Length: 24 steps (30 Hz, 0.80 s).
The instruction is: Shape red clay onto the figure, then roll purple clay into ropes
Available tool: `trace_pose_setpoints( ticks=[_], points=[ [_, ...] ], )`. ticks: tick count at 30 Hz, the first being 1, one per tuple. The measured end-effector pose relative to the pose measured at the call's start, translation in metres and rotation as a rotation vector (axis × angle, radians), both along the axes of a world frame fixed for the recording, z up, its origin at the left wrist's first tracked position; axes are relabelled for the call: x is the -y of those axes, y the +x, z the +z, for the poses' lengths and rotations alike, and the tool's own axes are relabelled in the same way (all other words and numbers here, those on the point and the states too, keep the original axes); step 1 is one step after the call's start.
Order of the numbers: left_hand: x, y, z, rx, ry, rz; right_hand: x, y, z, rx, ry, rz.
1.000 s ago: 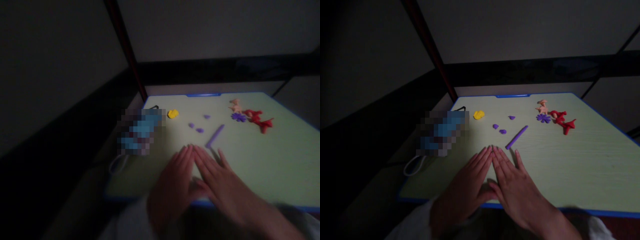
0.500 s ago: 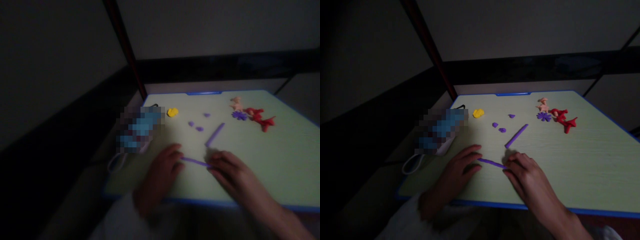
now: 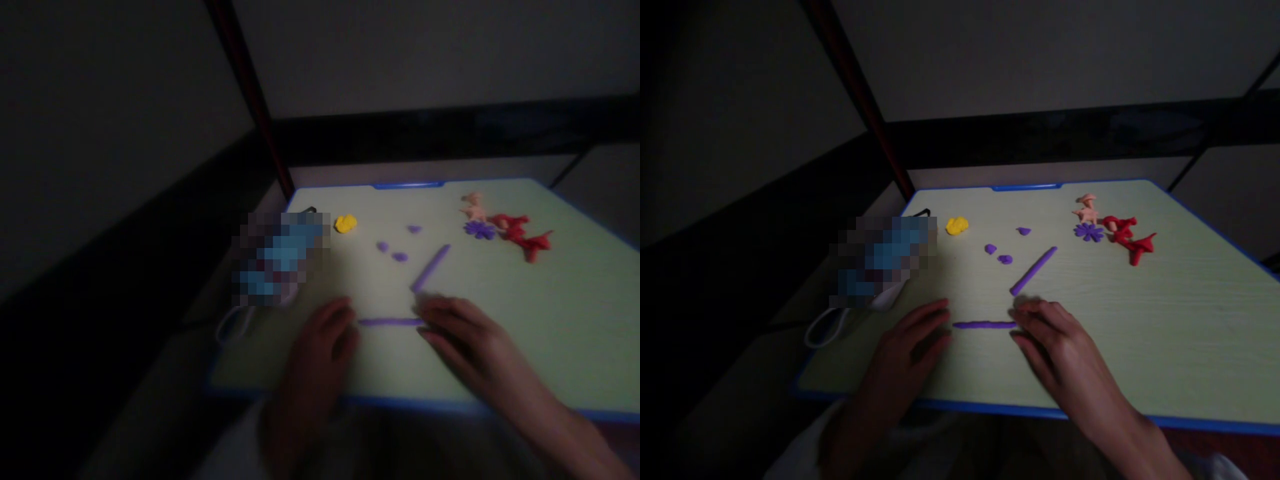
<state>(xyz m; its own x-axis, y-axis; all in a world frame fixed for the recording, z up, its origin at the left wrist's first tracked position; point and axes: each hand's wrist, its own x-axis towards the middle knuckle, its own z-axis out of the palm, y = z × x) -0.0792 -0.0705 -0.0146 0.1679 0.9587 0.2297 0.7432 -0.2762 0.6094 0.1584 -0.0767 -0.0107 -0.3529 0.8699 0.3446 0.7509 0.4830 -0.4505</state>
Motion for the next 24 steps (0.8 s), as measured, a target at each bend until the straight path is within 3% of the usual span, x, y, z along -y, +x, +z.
trace_pose_setpoints(
  ticks=[7,17,24],
  points=[
    [0.022,0.009,-0.004,-0.175,0.042,-0.009,0.004,-0.007,0.003,0.074,-0.041,0.011],
    [0.024,0.012,-0.009,-0.275,0.184,-0.078,0.010,-0.022,0.005,0.356,0.034,0.246],
    [0.030,0.019,-0.008,-0.315,0.192,-0.066,0.008,-0.025,0.003,0.421,0.082,0.261]
  ],
)
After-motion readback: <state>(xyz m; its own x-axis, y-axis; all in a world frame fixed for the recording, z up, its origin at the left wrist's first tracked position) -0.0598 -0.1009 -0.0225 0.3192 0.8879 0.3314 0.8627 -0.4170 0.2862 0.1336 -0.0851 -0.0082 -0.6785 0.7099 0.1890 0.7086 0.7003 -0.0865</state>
